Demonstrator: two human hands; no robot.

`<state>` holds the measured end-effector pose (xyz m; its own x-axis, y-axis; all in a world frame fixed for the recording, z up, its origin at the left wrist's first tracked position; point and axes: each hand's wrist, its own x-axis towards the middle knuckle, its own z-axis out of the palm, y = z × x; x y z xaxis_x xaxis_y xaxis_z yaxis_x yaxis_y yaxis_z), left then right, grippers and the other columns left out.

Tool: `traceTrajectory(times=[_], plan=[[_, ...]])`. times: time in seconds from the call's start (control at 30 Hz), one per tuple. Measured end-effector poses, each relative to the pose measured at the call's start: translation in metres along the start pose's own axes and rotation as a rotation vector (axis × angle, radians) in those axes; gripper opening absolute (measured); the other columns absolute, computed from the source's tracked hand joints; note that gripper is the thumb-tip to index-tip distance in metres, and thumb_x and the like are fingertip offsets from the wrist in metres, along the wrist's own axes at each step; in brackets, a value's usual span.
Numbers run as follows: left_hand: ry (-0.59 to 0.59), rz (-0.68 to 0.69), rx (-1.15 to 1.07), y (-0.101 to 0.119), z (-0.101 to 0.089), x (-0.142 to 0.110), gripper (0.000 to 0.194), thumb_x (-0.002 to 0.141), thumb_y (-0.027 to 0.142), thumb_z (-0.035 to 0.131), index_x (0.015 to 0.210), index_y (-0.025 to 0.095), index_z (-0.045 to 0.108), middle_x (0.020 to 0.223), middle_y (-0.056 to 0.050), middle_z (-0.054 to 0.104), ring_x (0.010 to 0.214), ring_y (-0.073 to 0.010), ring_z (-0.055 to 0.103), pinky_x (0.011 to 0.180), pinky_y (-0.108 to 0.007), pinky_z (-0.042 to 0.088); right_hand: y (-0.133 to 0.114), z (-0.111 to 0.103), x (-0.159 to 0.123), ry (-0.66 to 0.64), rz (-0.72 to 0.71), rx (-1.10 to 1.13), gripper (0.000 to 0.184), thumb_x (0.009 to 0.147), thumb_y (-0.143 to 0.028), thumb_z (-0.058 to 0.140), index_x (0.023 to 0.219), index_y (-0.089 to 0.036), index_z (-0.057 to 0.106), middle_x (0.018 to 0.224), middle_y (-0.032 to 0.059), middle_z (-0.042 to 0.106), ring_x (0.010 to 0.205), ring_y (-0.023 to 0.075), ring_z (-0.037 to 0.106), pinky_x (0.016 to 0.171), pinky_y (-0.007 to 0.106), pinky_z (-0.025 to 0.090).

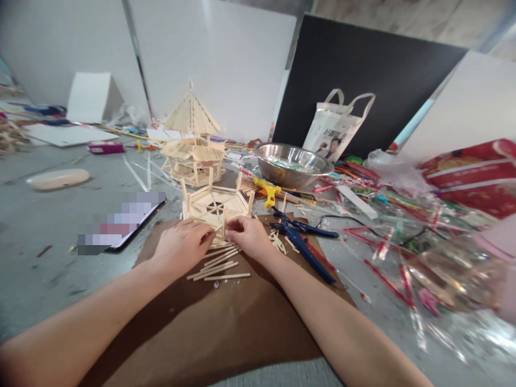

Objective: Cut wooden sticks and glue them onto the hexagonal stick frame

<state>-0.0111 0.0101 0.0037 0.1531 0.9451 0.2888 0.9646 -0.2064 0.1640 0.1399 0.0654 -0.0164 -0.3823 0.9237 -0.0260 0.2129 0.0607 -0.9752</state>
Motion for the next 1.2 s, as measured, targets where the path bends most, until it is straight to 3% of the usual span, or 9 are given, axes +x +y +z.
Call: traceTrajectory(times=[1.2], plan=[[0.013, 0.024, 0.039, -0.0034, 0.0056, -0.0004, 0.025, 0.080, 0.027, 0.034, 0.078, 0.021, 0.058, 0.080, -0.003, 0.061, 0.084, -0.0175, 0.051, 0.060, -0.025, 0.038, 0.0010, 0.0005, -0.0003, 0.012, -0.031, -0.070, 0.020, 0.060, -0.023, 0.058, 0.077, -0.014, 0.053, 0.060, -0.0018, 0.056, 0.050, 0.0089, 0.051, 0.052, 0.023, 0.043]])
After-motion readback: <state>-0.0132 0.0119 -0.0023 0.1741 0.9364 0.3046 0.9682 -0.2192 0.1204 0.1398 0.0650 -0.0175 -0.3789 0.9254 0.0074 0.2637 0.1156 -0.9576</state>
